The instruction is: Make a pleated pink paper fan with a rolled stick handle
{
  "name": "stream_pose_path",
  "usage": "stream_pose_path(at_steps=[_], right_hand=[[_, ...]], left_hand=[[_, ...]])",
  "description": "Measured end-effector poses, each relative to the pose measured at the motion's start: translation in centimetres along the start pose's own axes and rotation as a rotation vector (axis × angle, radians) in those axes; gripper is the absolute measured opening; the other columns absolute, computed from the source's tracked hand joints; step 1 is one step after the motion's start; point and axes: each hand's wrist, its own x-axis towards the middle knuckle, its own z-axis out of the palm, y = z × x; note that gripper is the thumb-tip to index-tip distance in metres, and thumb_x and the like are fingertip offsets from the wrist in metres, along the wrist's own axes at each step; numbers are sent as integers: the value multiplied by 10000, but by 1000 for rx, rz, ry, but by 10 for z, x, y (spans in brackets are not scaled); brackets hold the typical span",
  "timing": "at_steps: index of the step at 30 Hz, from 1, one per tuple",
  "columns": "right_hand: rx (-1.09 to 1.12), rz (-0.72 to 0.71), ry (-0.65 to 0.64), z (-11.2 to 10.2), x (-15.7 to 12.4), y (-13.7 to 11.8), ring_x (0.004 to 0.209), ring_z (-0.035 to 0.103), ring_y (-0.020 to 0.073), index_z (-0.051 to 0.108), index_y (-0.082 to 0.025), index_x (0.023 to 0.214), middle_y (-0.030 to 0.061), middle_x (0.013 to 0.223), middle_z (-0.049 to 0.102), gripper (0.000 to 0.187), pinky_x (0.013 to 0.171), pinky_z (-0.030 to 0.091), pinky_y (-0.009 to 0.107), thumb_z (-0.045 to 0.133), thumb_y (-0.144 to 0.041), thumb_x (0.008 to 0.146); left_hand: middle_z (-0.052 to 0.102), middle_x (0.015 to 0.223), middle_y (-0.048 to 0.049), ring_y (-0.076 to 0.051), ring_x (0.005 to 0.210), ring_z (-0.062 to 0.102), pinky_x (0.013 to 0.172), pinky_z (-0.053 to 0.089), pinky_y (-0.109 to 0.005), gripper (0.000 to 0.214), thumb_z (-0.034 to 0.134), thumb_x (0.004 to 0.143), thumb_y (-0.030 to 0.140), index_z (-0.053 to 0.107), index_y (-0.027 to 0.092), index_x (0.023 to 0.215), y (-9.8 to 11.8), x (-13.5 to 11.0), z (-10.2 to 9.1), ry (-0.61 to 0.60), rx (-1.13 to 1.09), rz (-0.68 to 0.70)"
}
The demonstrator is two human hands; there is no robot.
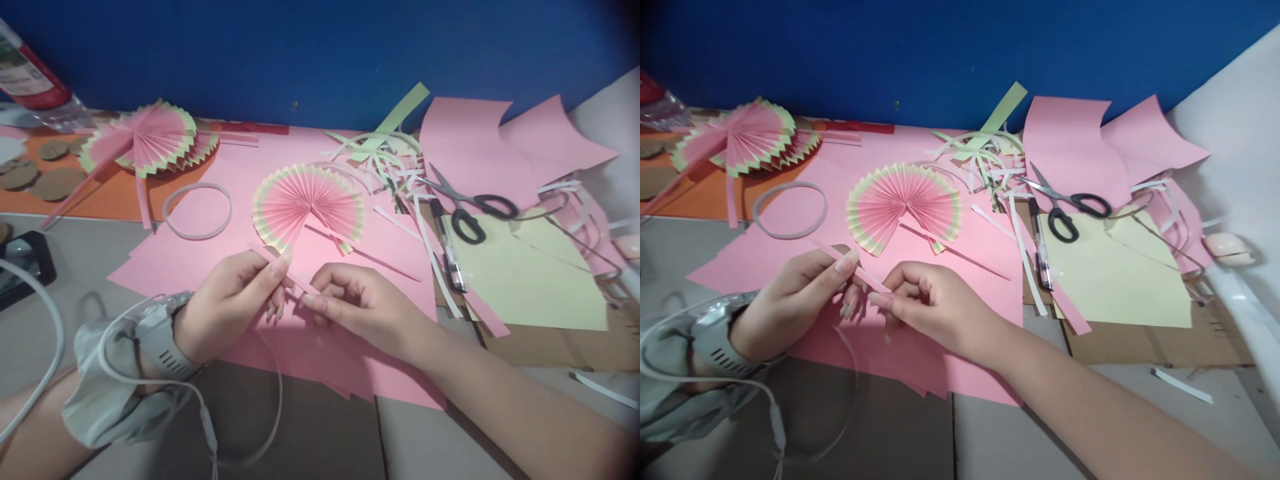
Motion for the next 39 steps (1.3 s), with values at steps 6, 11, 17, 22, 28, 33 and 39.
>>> stream_pose_path(at_steps=[6,11,17,22,28,33,39], right_hand=[[-122,-23,20,1,0,0,630,561,101,549,-180,724,-31,643,593,264,623,410,216,570,-387,885],[-116,-39,16,1,-1,1,638,563,96,544,-185,730,-28,657,601,276,625,415,217,535,-397,906],[-52,-120,48,2,2,4,611,618,98,537,-253,1073,-67,608,620,195,654,467,233,536,-367,914],[-75,-159,60,3,2,6,622,626,89,526,-269,1144,-70,611,627,224,689,474,237,503,-346,935],[-99,-91,59,3,1,6,600,591,95,586,-211,955,-32,641,633,207,585,426,221,524,-404,912],[-182,-186,134,5,0,8,668,586,110,575,-210,963,-16,704,627,172,634,438,238,499,-361,930],[-380,-230,292,4,-1,9,667,537,94,569,-224,917,-23,763,607,156,594,390,216,512,-369,919]], left_hand=[[578,506,-2,-97,504,541,558,430,-221,485,396,954,368,566,161,549,-3,-2,1,39,4,71],[570,571,-7,-109,562,558,607,450,-247,470,358,973,375,562,161,608,-5,-4,1,105,-100,123],[575,605,6,-72,540,553,557,442,-207,379,401,970,292,555,146,655,-3,1,2,156,-125,164],[566,598,33,-65,497,567,489,445,-188,261,438,958,272,563,153,763,-5,3,1,178,-219,167],[572,694,30,-47,495,551,469,451,-175,220,471,946,288,584,169,799,-11,3,0,174,-327,241],[557,700,11,-95,591,538,563,483,-243,216,512,921,343,599,184,803,-13,1,-1,150,-404,260],[553,695,19,-91,612,511,579,441,-211,134,553,903,305,566,205,815,-12,1,-3,232,-349,175]])
